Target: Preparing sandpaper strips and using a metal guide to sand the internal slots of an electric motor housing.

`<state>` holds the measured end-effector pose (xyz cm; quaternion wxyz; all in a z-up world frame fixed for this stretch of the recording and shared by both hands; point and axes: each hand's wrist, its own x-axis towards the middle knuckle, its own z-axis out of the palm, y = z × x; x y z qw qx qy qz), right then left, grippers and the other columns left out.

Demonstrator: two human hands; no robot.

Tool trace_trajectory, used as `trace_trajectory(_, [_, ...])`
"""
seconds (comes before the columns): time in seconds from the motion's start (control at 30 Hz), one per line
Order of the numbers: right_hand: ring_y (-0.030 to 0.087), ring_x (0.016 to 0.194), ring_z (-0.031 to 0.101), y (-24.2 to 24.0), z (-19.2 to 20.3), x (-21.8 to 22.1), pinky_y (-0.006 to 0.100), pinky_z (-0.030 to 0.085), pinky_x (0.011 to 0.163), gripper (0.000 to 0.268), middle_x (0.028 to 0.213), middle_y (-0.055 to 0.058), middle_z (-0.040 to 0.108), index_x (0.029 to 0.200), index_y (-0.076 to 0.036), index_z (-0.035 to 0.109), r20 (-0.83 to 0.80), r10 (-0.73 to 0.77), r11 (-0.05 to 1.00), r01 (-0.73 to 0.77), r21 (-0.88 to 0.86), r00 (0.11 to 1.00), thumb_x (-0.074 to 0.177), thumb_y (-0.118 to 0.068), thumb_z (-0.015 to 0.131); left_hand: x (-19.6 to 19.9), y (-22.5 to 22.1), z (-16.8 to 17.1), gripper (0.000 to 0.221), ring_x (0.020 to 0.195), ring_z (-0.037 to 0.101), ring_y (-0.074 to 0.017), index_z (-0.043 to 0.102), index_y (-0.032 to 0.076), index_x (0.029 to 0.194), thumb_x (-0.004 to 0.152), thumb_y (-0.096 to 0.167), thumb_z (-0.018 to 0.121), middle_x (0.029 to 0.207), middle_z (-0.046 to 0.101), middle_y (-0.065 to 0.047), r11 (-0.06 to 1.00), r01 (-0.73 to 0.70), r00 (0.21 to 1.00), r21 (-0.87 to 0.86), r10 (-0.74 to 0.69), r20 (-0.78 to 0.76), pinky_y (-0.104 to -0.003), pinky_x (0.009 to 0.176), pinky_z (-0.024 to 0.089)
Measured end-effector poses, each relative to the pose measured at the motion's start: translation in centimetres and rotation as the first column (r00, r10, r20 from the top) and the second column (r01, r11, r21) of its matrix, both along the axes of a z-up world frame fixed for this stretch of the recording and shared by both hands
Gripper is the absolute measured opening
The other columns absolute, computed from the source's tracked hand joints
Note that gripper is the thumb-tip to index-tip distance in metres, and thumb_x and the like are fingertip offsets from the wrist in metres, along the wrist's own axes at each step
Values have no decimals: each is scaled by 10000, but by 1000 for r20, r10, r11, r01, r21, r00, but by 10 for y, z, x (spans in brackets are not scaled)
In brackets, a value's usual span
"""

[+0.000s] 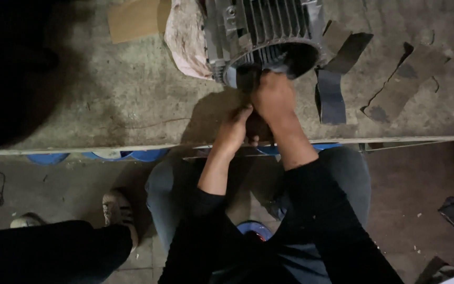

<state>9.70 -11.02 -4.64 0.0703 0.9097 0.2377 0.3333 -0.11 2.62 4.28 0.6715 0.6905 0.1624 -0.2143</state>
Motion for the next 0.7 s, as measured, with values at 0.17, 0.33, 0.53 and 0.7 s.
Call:
trace_trajectory(0.17, [533,666,736,10,23,-7,615,583,538,444,688,229,711,982,-25,697,-491,-208,847,406,342,846,915,-463,670,19,3,-59,597,791,767,-384,635,-67,1371,1002,401,612,1142,672,-370,988,-43,999,-149,45,8,-458,682,694])
trace_trajectory(0.33, [500,669,753,10,5,-18,580,599,536,339,674,202,701,953,-76,706,-507,-234,826,445,347,830,949,-407,633,20,19,-42,560,765,793,-297,644,-62,1339,957,346,691,1109,716,-310,994,-105,993,-7,106,45,-399,652,710])
trace_trajectory(0.53, [501,717,763,8,26,-46,599,600,577,220,689,189,716,1023,-90,707,-567,-204,851,431,300,798,908,-191,549,22,30,-43,564,771,772,-258,620,-33,1414,969,304,700,1264,689,-299,984,-171,977,-47,176,122,-371,645,713])
trace_trajectory(0.7, [562,737,747,1,20,-81,635,603,616,226,752,252,728,1055,-80,670,-636,-185,830,466,307,749,902,-205,560,17,29,-14,727,851,725,-235,333,-58,1614,1052,317,600,1387,627,-301,980,-184,949,-71,196,249,-381,758,700])
